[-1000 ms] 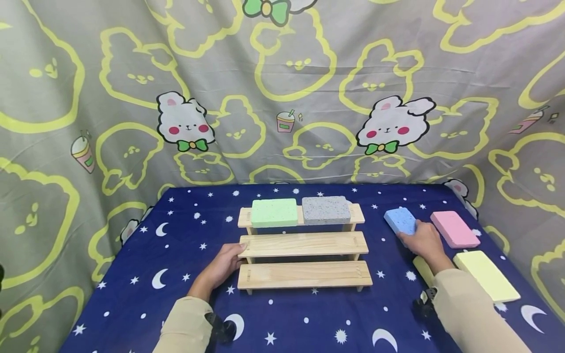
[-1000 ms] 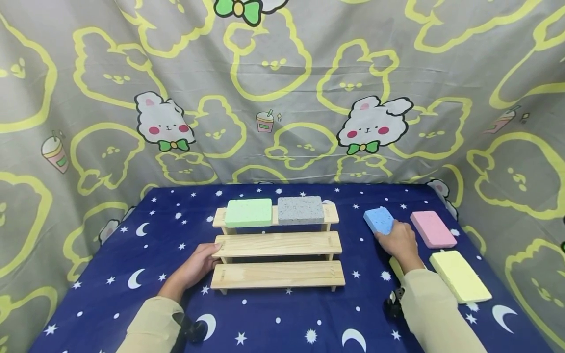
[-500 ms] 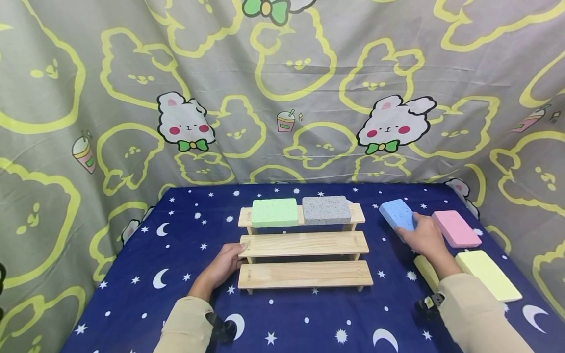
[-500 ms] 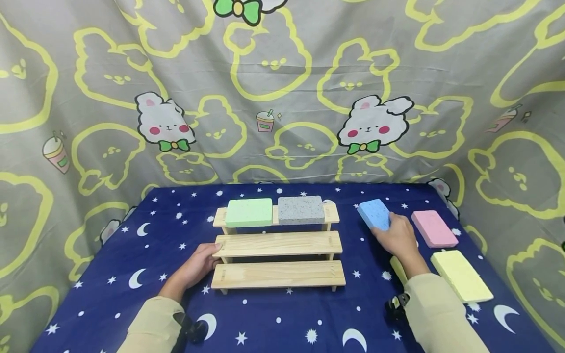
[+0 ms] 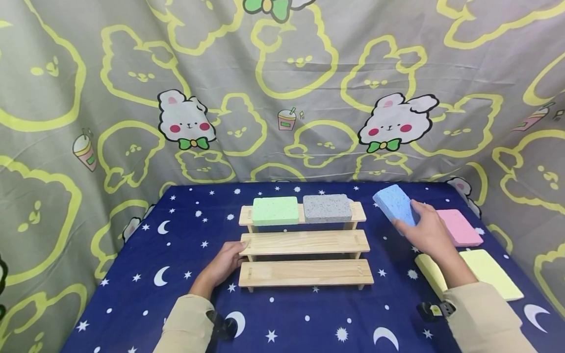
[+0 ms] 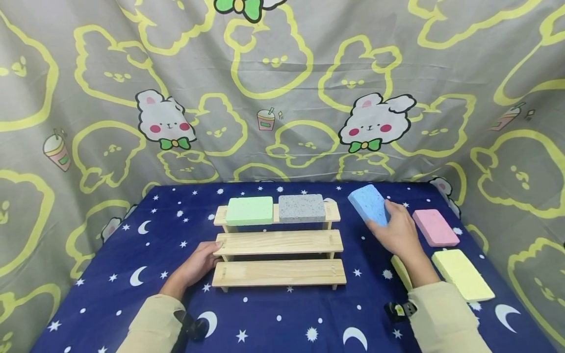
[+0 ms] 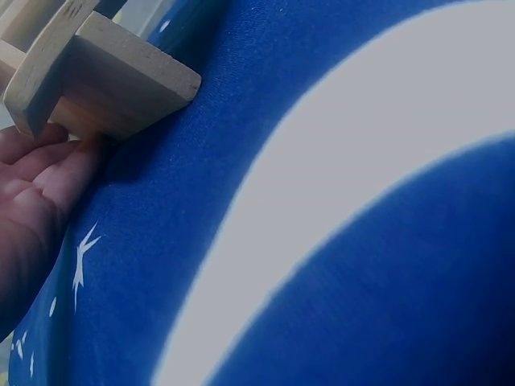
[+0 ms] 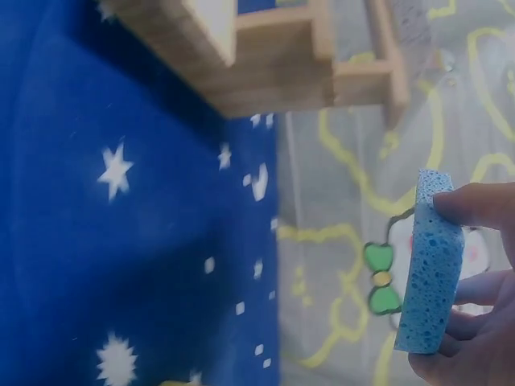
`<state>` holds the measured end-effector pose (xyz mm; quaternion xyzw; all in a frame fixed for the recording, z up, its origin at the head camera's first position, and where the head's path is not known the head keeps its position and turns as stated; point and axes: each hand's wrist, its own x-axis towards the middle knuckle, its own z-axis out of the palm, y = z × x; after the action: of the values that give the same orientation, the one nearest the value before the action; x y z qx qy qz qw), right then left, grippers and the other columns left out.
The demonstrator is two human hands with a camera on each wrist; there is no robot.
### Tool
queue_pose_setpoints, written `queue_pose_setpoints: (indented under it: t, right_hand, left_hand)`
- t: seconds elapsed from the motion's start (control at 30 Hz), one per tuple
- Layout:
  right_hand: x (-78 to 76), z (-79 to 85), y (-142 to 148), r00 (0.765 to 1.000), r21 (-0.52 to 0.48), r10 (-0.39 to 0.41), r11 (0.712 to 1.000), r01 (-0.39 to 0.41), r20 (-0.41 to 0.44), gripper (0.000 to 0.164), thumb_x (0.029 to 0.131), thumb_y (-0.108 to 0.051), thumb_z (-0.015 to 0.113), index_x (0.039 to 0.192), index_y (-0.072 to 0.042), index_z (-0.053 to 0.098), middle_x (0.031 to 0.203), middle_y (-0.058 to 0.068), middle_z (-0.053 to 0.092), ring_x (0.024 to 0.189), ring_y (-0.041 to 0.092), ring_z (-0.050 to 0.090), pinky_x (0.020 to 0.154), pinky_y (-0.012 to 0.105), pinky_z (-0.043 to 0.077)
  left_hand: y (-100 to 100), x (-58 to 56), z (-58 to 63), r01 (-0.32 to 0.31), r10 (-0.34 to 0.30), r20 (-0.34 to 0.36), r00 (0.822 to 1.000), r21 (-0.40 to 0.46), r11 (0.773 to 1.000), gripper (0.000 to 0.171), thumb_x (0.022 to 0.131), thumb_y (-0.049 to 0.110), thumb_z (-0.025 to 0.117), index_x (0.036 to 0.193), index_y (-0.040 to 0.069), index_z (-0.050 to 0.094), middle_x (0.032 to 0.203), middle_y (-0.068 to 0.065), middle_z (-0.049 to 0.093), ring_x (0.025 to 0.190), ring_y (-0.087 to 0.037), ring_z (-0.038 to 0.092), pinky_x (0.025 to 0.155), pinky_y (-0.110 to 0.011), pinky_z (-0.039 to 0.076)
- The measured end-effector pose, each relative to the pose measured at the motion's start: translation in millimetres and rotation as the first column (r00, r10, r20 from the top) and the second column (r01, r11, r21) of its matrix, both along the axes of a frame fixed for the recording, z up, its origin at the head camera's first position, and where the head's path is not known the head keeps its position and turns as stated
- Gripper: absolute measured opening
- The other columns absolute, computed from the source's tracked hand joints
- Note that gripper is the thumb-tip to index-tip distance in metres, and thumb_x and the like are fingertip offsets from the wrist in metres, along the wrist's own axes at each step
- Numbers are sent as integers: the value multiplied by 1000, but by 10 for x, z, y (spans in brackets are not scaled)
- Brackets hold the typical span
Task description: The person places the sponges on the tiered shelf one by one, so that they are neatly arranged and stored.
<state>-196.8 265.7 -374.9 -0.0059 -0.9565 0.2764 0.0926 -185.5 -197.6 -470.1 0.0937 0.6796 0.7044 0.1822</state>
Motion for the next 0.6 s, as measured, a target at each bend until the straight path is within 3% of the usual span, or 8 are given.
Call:
queue_pose_setpoints:
  t: [0.13,0.3,0.5,0.6]
  right_hand:
    - [76,102,-79,999,2,18,1000,-18,-39,79,86,-33,63,140,14,29,137,38,33,114,53,40,88,63,37]
    - [171,212,-217,985,32,98,995,-94,-140,76,84,-29,67,138,13,34,135,35,37,115,51,41,87,63,36]
    - [286,293,-417,952,33,216,976,-214,-216,73,81,-23,72,137,10,39,135,30,41,114,47,44,82,60,42]
    - [346,305,-527,916,30,283,958,-287,-285,70,77,-18,75,135,7,44,134,25,45,110,41,49,78,54,46]
  left_hand:
    - [3,-8,-7,-4,4,4,1000,2,1000,53,101,22,35,131,-21,36,122,-21,57,103,-7,59,91,-27,48]
    - [6,-14,-4,-8,8,10,1000,20,1000,51,101,20,34,131,-21,35,119,-17,60,102,-7,60,89,-26,49]
    - [6,-10,2,-6,6,11,1000,19,1000,52,101,20,35,131,-22,35,119,-17,60,102,-7,60,89,-27,49]
    - [6,-7,3,-4,4,10,1000,7,1000,52,101,21,35,131,-22,35,120,-20,59,103,-7,59,90,-28,48]
